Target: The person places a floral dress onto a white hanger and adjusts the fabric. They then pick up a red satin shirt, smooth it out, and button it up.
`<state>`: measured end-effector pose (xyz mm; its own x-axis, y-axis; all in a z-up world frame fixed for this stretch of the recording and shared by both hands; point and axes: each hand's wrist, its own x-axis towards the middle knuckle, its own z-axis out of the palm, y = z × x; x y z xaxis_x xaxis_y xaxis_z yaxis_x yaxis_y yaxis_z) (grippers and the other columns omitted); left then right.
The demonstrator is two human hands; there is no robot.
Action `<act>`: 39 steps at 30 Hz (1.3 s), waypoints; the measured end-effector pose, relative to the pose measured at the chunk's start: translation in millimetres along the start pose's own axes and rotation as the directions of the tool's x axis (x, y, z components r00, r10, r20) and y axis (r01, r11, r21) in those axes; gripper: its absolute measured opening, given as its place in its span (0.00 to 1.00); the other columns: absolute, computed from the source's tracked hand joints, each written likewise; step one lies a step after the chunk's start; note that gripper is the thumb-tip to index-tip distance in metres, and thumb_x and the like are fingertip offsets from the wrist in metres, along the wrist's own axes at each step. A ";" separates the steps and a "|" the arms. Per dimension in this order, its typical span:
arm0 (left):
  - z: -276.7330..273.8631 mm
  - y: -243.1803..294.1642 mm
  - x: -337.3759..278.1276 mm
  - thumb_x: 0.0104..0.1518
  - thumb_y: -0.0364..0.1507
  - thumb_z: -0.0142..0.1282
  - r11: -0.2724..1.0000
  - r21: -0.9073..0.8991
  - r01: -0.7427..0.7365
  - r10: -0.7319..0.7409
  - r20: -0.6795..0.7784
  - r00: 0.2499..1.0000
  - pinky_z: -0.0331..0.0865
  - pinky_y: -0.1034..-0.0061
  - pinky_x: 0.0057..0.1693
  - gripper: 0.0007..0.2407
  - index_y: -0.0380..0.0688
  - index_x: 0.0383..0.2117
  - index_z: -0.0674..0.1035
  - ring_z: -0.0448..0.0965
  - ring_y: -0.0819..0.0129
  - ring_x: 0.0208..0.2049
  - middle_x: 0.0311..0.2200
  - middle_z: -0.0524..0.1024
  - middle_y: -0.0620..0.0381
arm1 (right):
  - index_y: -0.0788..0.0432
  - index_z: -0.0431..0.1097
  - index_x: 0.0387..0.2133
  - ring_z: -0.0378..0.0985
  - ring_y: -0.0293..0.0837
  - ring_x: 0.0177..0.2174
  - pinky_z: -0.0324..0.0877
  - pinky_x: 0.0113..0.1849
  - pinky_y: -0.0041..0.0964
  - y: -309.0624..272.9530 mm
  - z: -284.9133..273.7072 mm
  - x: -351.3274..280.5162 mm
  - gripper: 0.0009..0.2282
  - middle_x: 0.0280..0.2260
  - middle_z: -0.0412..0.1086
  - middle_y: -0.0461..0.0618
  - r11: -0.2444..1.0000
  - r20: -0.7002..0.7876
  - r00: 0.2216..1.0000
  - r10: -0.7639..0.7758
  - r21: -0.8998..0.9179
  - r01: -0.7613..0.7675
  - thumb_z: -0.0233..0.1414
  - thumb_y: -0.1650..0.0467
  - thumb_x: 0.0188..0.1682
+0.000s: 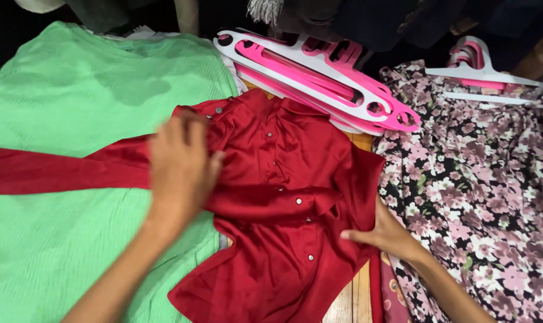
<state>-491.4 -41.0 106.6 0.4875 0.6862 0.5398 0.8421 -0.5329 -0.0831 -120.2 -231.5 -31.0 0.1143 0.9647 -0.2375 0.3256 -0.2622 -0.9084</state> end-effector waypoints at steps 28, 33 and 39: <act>-17.8 -77.1 -1.2 0.57 0.18 0.37 0.797 -0.563 0.219 -0.028 0.328 0.944 0.60 0.61 0.61 0.16 0.23 0.49 0.73 0.74 0.42 0.54 0.53 0.75 0.33 | 0.63 0.64 0.55 0.70 0.45 0.41 0.63 0.45 0.32 -14.4 5.9 13.4 0.17 0.43 0.70 0.54 0.992 -0.381 0.925 0.004 0.116 0.043 0.47 0.73 0.51; -23.5 5.7 -1.4 0.66 0.24 0.45 -0.437 -0.752 0.494 -0.112 0.590 0.799 0.82 0.64 0.27 0.11 0.53 0.52 0.63 0.78 0.63 0.18 0.30 0.72 0.53 | 0.60 0.60 0.62 0.70 0.44 0.45 0.63 0.48 0.33 -29.8 8.5 10.8 0.24 0.48 0.69 0.53 0.991 -0.382 0.924 0.012 0.131 0.041 0.48 0.72 0.50; -4.6 11.9 -0.3 0.57 0.09 0.36 -0.352 -0.865 0.358 -0.351 0.477 0.806 0.80 0.51 0.58 0.29 0.62 0.57 0.46 0.70 0.72 0.34 0.39 0.63 0.48 | 0.59 0.60 0.62 0.73 0.45 0.43 0.66 0.45 0.32 -35.2 8.4 11.7 0.25 0.46 0.72 0.55 0.965 -0.358 0.929 0.095 0.261 0.001 0.50 0.74 0.48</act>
<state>-482.6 -49.8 109.3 0.2074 0.9761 0.0651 -0.3210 0.0051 0.9471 -138.1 -210.8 -4.7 0.4729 0.8617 -0.1840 0.0696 -0.2448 -0.9671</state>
